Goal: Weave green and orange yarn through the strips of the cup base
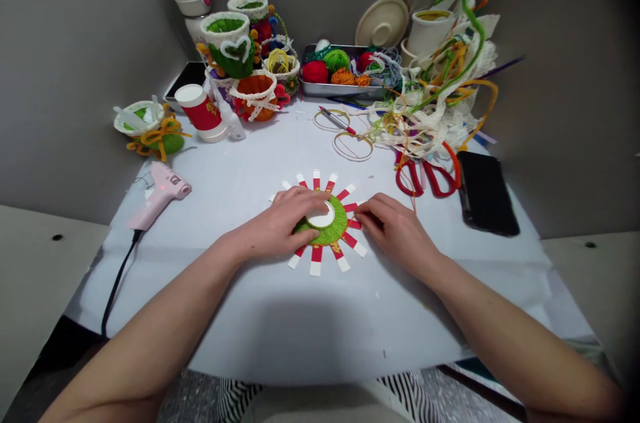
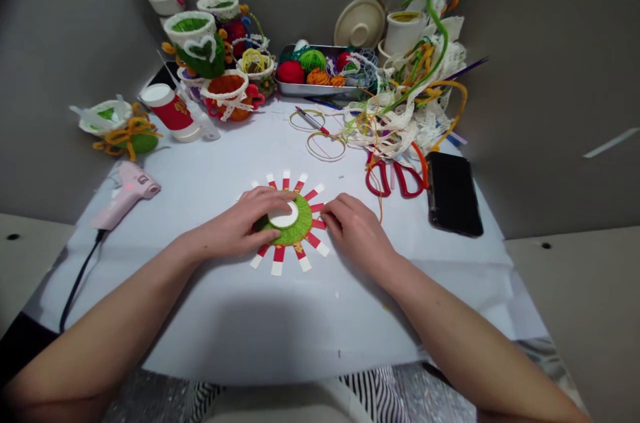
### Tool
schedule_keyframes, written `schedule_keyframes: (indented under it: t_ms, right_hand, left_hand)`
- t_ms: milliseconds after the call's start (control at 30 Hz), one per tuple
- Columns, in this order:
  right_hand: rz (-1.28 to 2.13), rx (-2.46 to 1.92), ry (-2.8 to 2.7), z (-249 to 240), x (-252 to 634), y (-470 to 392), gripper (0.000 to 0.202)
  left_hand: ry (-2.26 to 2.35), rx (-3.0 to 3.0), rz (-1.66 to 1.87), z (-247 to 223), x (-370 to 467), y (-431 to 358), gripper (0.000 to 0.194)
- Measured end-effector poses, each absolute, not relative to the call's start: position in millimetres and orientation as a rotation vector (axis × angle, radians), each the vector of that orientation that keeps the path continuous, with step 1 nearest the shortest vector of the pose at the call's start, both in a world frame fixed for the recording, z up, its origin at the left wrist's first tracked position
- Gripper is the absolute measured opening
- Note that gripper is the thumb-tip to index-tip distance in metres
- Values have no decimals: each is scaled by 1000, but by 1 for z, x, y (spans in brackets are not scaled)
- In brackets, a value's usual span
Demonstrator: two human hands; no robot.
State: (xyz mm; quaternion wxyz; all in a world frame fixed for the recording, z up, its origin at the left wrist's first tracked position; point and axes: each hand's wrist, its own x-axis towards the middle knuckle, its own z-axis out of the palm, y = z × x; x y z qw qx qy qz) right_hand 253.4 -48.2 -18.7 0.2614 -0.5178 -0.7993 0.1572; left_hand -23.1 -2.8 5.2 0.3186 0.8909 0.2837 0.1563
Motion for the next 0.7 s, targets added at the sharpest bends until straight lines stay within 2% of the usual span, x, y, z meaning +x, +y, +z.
schedule_keyframes:
  t_ms: [200,433,700]
  right_hand:
    - [438,-1403,-2154,-20,253,-47,16]
    - [493,-1291,-2110,-15,252,-51,14]
    - [450,-1127,-2170,-9,257,-69,17]
  left_hand:
    - [954,2253,564,0,-12,-10,55]
    - [906,2355,611,5,-13,-10,43]
    - [833,2394,466,3,-22,-3,46]
